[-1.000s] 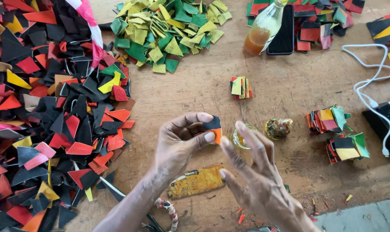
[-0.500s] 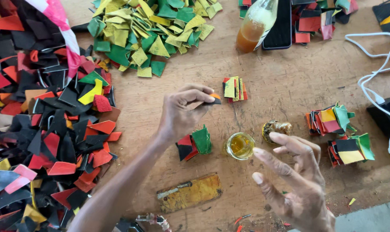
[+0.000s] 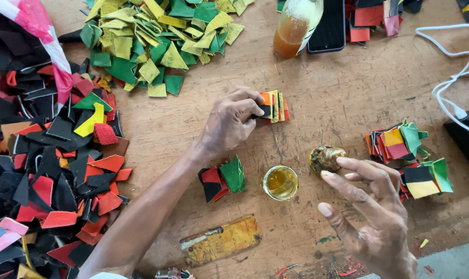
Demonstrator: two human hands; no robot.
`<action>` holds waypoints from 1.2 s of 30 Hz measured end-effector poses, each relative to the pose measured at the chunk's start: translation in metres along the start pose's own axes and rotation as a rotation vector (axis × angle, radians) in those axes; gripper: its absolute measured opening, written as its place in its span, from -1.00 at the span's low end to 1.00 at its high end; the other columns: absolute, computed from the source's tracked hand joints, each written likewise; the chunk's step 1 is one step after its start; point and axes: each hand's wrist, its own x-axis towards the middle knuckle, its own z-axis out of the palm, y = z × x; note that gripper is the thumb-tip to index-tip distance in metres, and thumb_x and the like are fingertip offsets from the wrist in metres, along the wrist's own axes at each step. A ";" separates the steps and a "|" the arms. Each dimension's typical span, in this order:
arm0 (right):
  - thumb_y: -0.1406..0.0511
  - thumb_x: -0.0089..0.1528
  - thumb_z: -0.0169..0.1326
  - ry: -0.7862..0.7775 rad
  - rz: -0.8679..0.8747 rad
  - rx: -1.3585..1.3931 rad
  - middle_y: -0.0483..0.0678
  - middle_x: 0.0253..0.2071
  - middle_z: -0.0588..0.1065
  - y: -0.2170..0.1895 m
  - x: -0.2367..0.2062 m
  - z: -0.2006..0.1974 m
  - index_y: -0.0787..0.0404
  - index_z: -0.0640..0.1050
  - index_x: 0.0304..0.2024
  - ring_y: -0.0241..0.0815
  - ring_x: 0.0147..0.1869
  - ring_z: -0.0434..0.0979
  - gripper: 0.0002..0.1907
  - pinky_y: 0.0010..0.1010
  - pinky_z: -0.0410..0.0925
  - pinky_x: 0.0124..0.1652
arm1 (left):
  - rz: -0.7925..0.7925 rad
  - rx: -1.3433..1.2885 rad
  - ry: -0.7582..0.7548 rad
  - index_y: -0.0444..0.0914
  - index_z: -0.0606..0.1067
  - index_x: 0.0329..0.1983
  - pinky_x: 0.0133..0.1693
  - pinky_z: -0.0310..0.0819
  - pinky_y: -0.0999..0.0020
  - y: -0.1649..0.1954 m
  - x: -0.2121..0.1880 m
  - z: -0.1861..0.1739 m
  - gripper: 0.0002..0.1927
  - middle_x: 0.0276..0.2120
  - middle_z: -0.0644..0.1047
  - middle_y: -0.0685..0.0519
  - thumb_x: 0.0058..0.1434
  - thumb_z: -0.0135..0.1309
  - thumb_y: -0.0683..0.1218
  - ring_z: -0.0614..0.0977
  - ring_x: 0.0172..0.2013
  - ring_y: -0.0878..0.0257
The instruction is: The person picks up small colored foam scraps one at a time from piles on the workbench, presses each piece into a small jar of liquid, and stacks the pieces into small piles. Scissors and a bottle sit on the table as the person continues stacking pieces.
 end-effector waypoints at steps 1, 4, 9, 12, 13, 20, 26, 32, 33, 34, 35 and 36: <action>0.24 0.06 0.32 0.004 0.010 0.011 -0.03 0.20 0.45 0.001 0.000 -0.001 0.13 0.61 0.04 -0.11 0.22 0.36 -0.53 -0.37 0.42 0.08 | -0.005 0.002 -0.020 -0.31 0.56 -0.32 0.07 0.55 0.23 0.000 -0.001 0.000 -0.78 -0.05 0.60 0.00 -0.02 0.18 -0.41 0.58 0.08 0.04; 0.22 0.07 0.32 0.009 0.019 0.036 -0.05 0.19 0.46 0.000 0.001 -0.006 0.11 0.61 0.04 -0.14 0.19 0.38 -0.54 -0.40 0.43 0.06 | 0.021 0.046 -0.049 -0.32 0.55 -0.30 0.08 0.53 0.22 0.004 -0.002 -0.004 -0.76 -0.04 0.59 -0.03 -0.03 0.11 -0.41 0.58 0.07 0.02; 0.19 0.02 0.34 -0.089 -0.014 -0.034 -0.06 0.20 0.44 -0.009 0.005 -0.019 0.05 0.63 0.02 -0.17 0.13 0.37 -0.51 -0.35 0.40 0.08 | 0.030 0.139 -0.131 -0.30 0.57 -0.22 0.08 0.49 0.21 0.027 -0.003 -0.025 -0.69 0.01 0.59 -0.07 -0.05 0.09 -0.39 0.54 0.07 -0.04; 0.09 0.01 0.33 -0.194 -0.108 -0.095 -0.02 0.30 0.34 -0.014 0.008 -0.025 -0.03 0.62 0.05 -0.06 0.23 0.28 -0.47 -0.28 0.31 0.15 | -0.095 0.193 -0.264 -0.29 0.57 -0.09 0.16 0.43 0.14 0.052 -0.015 -0.043 -0.68 -0.03 0.60 -0.07 0.05 0.13 -0.33 0.55 0.05 0.03; 0.07 0.01 0.31 -0.227 -0.151 -0.116 -0.02 0.32 0.30 -0.015 0.010 -0.026 -0.04 0.61 0.08 -0.03 0.27 0.25 -0.44 -0.23 0.25 0.19 | -0.151 0.212 -0.321 -0.30 0.56 -0.03 0.20 0.39 0.10 0.063 -0.022 -0.048 -0.67 -0.05 0.60 -0.07 0.10 0.15 -0.30 0.56 0.05 0.06; -0.01 0.05 0.24 -0.449 -0.263 -0.207 0.03 0.47 0.11 -0.024 0.018 -0.013 0.01 0.55 0.14 0.15 0.46 0.03 -0.38 -0.08 0.11 0.33 | -0.151 0.468 -0.428 -0.31 0.50 0.04 0.08 0.34 -0.02 0.108 -0.060 -0.053 -0.31 -0.02 0.51 -0.19 -0.20 0.41 -0.03 0.48 0.04 -0.10; 0.00 0.03 0.24 -0.573 -0.284 -0.297 0.01 0.50 0.04 -0.019 0.027 0.014 0.06 0.57 0.10 0.13 0.53 -0.04 -0.39 0.01 0.05 0.36 | -0.184 0.495 -0.513 -0.28 0.46 0.10 0.18 0.32 0.00 0.111 -0.073 -0.047 -0.37 -0.02 0.51 -0.11 -0.07 0.37 -0.09 0.47 0.07 -0.05; -0.01 -0.06 0.31 -0.697 -0.265 -0.377 0.04 0.48 0.01 -0.010 0.038 0.046 0.07 0.60 -0.04 0.22 0.49 -0.07 -0.41 0.04 -0.04 0.34 | -0.148 0.328 -0.360 -0.34 0.47 0.09 0.09 0.40 0.06 0.127 -0.076 -0.060 -0.41 -0.06 0.51 -0.11 -0.06 0.33 -0.14 0.49 0.06 -0.05; 0.00 -0.06 0.32 -0.720 -0.261 -0.386 0.04 0.48 0.02 -0.010 0.039 0.047 0.07 0.60 -0.04 0.22 0.50 -0.08 -0.42 0.01 -0.04 0.37 | -0.161 0.287 -0.324 -0.34 0.49 0.08 0.06 0.43 0.09 0.131 -0.075 -0.063 -0.44 -0.06 0.51 -0.11 -0.03 0.32 -0.16 0.49 0.05 -0.05; 0.01 -0.07 0.32 -0.701 -0.279 -0.389 0.05 0.48 0.04 -0.012 0.040 0.046 0.07 0.61 -0.05 0.21 0.50 -0.06 -0.42 0.01 -0.03 0.36 | -0.176 0.243 -0.290 -0.34 0.51 0.07 0.02 0.45 0.11 0.135 -0.074 -0.065 -0.48 -0.07 0.50 -0.11 -0.01 0.31 -0.17 0.50 0.04 -0.04; 0.03 -0.08 0.33 -0.682 -0.298 -0.392 0.06 0.47 0.07 -0.014 0.040 0.043 0.07 0.61 -0.06 0.20 0.50 -0.04 -0.43 0.00 -0.01 0.35 | -0.218 0.182 -0.277 -0.33 0.52 0.03 -0.01 0.47 0.14 0.138 -0.074 -0.069 -0.49 -0.07 0.49 -0.10 -0.03 0.32 -0.17 0.52 0.00 0.00; 0.04 -0.09 0.33 -0.661 -0.320 -0.396 0.06 0.47 0.10 -0.017 0.041 0.041 0.07 0.62 -0.07 0.19 0.50 -0.02 -0.44 -0.01 0.01 0.34 | -0.259 0.121 -0.262 -0.33 0.53 -0.01 -0.03 0.49 0.17 0.140 -0.074 -0.076 -0.51 -0.08 0.48 -0.10 -0.05 0.34 -0.16 0.54 -0.04 0.03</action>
